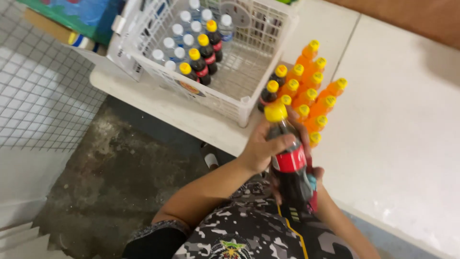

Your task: The person arranges orange and dark-colored bottles on a white table, then wipes the dark bottles with a red cloth. The person places the cleaned bottles into a white plastic crate alongside water bottles and snack packets.

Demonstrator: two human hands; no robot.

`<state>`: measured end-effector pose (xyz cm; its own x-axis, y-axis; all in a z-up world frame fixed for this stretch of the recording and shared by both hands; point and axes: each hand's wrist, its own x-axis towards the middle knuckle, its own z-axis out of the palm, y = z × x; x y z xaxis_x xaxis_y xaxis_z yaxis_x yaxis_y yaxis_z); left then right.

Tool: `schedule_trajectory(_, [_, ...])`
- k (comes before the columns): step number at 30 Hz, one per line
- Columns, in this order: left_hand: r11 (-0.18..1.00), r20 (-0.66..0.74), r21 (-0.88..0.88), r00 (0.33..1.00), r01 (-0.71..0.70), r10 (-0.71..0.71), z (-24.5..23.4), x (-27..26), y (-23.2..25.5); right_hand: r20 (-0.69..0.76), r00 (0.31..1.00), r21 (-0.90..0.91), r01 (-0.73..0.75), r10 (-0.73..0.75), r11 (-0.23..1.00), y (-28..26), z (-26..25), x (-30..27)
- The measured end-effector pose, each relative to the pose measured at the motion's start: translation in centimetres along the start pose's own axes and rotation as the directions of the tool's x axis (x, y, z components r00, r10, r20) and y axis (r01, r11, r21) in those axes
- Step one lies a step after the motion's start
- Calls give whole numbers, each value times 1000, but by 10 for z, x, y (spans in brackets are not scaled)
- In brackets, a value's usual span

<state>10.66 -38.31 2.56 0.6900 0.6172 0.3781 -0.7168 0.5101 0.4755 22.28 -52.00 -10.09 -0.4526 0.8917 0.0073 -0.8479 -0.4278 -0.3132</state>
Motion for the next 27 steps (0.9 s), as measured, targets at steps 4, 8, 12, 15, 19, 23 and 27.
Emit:
schedule_trajectory(4, [917,-79,366,977,-157,198,7,6,3,-306,866,81,438,-396,895,11,-140,-65])
schedule_trajectory(8, [824,-165,558,960,-98,226,19,6,-3,-135,770,-693,376,-623,615,-39,70,4])
schedule_trajectory(12, [736,-139,674,969,-61,207,29,-3,-18,27,568,-975,195,-822,102,-36,108,11])
schedule_trajectory(15, [727,-89,682,976,-87,200,35,4,-17,154,473,-988,48,-867,-150,-34,140,16])
schedule_trajectory(19, [786,-20,606,986,-119,164,43,9,-6,444,397,-890,90,-803,-447,-24,133,19])
schedule_trajectory(23, [756,-2,643,987,-121,159,25,16,2,376,416,-926,155,-828,-343,-10,92,16])
schedule_trajectory(27, [873,-23,470,987,-131,160,8,23,8,85,559,-961,264,-825,80,-15,76,22])
